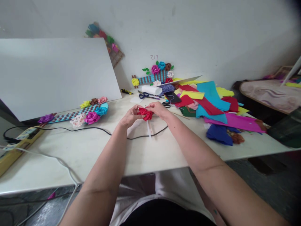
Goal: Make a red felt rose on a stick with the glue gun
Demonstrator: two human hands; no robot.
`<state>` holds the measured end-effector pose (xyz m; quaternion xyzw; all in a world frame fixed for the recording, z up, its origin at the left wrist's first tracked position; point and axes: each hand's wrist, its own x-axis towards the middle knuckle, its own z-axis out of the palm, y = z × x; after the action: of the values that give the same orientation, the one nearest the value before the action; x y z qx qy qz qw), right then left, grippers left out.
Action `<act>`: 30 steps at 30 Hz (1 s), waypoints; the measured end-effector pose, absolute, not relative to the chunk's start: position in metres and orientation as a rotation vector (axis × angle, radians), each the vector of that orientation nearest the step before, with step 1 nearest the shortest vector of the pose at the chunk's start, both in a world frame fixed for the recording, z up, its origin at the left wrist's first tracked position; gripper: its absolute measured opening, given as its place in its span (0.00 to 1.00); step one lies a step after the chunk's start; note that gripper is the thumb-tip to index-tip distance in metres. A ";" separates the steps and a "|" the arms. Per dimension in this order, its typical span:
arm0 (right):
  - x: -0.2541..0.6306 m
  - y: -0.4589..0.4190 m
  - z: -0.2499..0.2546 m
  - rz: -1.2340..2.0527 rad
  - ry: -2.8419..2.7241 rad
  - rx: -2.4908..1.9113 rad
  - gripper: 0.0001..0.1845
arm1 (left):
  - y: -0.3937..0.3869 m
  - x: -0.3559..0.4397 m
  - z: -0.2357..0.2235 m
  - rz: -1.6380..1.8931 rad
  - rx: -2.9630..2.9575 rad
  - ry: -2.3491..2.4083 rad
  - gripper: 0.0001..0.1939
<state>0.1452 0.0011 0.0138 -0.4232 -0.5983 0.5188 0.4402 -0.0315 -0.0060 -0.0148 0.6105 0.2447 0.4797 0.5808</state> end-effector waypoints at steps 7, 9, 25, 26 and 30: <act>0.147 0.004 0.012 1.308 -1.484 -1.072 0.07 | -0.005 -0.030 -0.016 1.139 1.446 0.588 0.24; 0.152 0.004 0.014 1.295 -1.479 -1.068 0.08 | -0.005 -0.030 -0.017 1.152 1.445 0.605 0.24; 0.225 0.023 0.024 0.150 -1.880 -2.271 0.20 | -0.002 -0.032 -0.016 1.272 1.372 0.657 0.24; 0.225 0.023 0.022 0.160 -1.907 -2.308 0.22 | -0.003 -0.032 -0.016 1.258 1.366 0.664 0.24; 0.225 0.023 0.013 0.150 -1.948 -2.350 0.24 | -0.006 -0.032 -0.013 1.248 1.351 0.698 0.25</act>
<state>0.2249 0.0234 0.0128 -0.7683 -0.6367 0.0492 0.0429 -0.0321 -0.0061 -0.0132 0.5717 0.2955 0.5280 0.5542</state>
